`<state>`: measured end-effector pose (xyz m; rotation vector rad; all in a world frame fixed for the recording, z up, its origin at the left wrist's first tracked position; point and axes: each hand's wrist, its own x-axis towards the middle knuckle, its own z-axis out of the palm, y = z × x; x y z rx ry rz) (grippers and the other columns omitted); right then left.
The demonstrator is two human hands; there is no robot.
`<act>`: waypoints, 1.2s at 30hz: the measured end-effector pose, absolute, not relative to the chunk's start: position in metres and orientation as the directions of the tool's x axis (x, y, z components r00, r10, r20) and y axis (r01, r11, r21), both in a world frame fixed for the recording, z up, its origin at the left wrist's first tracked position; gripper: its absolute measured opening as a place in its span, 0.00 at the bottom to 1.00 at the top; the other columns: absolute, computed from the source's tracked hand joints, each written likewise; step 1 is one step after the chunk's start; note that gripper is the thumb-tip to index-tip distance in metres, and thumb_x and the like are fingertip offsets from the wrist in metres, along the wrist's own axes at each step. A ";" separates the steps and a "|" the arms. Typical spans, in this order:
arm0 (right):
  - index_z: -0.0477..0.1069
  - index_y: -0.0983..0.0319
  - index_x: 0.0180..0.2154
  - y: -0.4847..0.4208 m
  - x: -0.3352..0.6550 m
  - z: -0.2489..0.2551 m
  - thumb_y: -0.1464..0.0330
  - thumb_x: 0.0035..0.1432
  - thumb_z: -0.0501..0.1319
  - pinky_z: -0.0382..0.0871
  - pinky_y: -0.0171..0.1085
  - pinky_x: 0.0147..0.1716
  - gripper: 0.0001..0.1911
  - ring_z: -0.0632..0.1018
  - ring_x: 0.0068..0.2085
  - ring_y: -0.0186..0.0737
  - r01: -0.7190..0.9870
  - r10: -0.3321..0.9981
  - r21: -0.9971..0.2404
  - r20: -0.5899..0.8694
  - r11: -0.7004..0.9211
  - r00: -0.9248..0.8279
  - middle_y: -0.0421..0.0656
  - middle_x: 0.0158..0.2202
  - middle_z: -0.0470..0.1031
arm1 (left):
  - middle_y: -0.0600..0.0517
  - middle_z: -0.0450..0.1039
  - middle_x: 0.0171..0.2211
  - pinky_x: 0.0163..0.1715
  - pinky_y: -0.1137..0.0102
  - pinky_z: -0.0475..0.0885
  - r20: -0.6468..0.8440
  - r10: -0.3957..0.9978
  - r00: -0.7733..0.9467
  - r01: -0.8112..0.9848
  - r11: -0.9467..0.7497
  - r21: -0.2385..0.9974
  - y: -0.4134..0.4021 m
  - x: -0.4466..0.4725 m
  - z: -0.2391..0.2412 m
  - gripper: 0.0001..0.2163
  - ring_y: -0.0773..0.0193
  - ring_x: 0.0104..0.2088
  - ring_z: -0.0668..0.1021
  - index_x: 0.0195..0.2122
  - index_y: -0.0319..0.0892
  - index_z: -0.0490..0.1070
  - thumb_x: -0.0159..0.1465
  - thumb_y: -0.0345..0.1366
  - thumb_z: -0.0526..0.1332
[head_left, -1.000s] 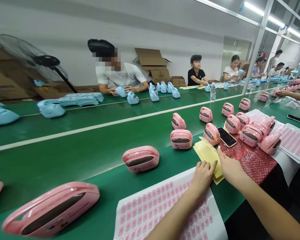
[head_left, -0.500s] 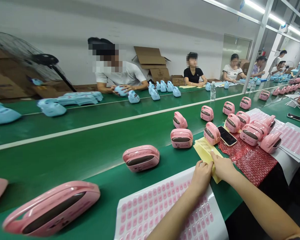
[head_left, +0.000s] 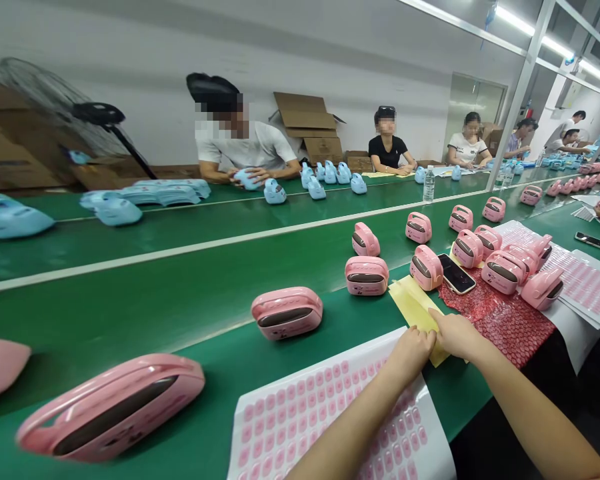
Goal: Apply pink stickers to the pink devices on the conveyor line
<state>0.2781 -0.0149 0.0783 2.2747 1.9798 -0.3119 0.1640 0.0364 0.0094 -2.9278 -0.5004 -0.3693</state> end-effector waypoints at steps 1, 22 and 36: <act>0.52 0.66 0.60 -0.015 0.279 0.080 0.76 0.55 0.50 0.67 0.37 0.34 0.29 0.78 0.41 0.48 0.987 0.965 -0.046 -0.220 -0.155 0.142 0.54 0.39 0.77 | 0.49 0.73 0.21 0.33 0.63 0.74 0.282 0.297 0.912 0.338 -0.935 -0.109 0.036 0.164 0.008 0.10 0.60 0.24 0.77 0.29 0.38 0.65 0.56 0.17 0.51; 0.59 0.68 0.57 -0.007 0.266 0.047 0.76 0.52 0.54 0.68 0.41 0.42 0.28 0.69 0.49 0.50 0.984 0.988 -0.115 -0.084 -0.138 0.129 0.55 0.50 0.68 | 0.53 0.70 0.24 0.41 0.69 0.71 0.450 0.106 0.887 0.158 -0.984 -0.078 0.011 0.129 0.017 0.14 0.66 0.26 0.73 0.29 0.41 0.64 0.62 0.20 0.44; 0.49 0.73 0.61 -0.006 0.274 0.055 0.82 0.52 0.47 0.66 0.39 0.42 0.33 0.68 0.44 0.48 0.980 0.974 -0.029 0.113 -0.195 0.197 0.56 0.43 0.68 | 0.48 0.73 0.29 0.33 0.69 0.72 0.307 0.167 0.937 0.179 -0.984 -0.011 0.014 0.151 0.008 0.10 0.60 0.29 0.74 0.34 0.38 0.66 0.59 0.19 0.49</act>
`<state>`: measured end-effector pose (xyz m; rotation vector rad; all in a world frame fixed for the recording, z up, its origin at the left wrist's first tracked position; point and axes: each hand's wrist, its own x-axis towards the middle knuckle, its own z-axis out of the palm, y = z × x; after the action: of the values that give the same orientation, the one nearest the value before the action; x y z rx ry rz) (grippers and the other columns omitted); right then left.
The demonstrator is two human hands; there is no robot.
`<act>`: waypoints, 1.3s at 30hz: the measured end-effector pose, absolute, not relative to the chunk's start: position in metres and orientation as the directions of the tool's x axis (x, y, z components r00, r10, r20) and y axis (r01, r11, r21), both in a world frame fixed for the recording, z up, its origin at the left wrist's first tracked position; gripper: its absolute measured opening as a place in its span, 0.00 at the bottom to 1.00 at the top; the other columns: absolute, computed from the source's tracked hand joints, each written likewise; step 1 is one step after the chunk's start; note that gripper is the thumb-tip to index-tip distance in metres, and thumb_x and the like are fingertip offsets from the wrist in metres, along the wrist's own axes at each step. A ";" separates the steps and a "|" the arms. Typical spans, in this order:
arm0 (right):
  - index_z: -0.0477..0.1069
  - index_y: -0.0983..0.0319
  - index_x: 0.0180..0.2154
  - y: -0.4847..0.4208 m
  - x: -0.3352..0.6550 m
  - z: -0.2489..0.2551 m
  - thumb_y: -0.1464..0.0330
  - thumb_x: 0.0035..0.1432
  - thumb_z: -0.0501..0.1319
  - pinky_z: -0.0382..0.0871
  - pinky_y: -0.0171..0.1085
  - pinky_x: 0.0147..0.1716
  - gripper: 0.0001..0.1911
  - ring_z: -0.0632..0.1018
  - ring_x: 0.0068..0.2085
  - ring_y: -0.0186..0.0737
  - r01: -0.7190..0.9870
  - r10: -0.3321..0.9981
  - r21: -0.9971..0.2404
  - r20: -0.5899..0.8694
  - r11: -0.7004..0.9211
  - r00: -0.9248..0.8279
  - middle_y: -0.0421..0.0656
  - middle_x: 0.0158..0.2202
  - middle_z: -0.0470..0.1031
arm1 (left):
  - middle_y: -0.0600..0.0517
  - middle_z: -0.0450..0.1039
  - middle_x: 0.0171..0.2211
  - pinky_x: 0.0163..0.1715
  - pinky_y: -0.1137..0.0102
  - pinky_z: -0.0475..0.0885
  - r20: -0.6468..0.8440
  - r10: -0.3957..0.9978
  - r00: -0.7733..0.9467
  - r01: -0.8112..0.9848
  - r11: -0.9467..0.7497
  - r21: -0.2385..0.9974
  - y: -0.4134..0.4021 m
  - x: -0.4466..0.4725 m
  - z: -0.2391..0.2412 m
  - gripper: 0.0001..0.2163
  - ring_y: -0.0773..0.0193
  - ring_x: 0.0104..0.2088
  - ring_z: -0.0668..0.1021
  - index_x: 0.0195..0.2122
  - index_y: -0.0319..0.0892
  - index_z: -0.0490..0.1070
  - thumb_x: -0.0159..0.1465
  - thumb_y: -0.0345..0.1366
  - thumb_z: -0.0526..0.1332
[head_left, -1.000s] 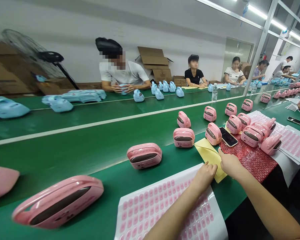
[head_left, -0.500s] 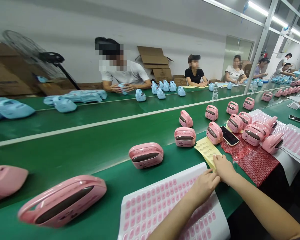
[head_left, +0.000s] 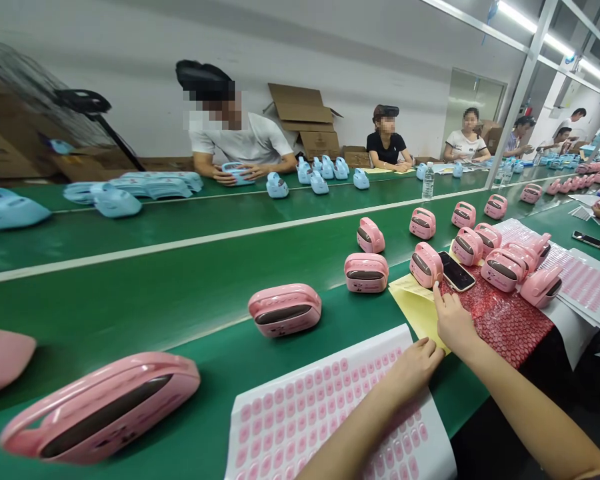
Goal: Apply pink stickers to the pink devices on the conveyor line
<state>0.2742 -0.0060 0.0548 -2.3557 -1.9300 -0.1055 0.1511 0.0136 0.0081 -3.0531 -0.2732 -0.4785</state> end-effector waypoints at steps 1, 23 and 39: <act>0.49 0.72 0.61 -0.006 0.270 0.054 0.82 0.53 0.46 0.66 0.39 0.42 0.32 0.68 0.45 0.48 0.980 0.976 -0.033 0.097 -0.194 0.197 0.56 0.43 0.69 | 0.47 0.73 0.30 0.34 0.68 0.71 0.313 0.157 0.937 0.168 -0.986 -0.008 0.012 0.149 0.010 0.11 0.60 0.31 0.75 0.36 0.37 0.66 0.60 0.19 0.49; 0.65 0.63 0.43 -0.048 0.311 -0.021 0.65 0.53 0.52 0.70 0.38 0.30 0.15 0.77 0.32 0.42 0.404 0.748 -0.914 0.239 -0.042 0.619 0.45 0.29 0.75 | 0.50 0.70 0.21 0.25 0.69 0.64 0.551 0.301 0.778 0.305 -0.948 0.087 0.032 0.179 0.014 0.11 0.60 0.25 0.72 0.28 0.41 0.66 0.59 0.23 0.47; 0.63 0.63 0.44 -0.051 0.314 -0.026 0.62 0.51 0.54 0.69 0.38 0.31 0.18 0.75 0.28 0.40 0.321 0.757 -0.947 0.194 -0.022 0.624 0.42 0.26 0.74 | 0.42 0.70 0.50 0.45 0.64 0.67 0.206 0.285 0.936 0.270 -0.958 0.099 0.006 0.140 0.032 0.17 0.54 0.50 0.71 0.48 0.38 0.63 0.57 0.32 0.57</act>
<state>0.3144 -0.0513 -0.0262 -1.6126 -0.9135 0.4398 0.1402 0.0064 0.0316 -3.1588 -0.4528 -0.3520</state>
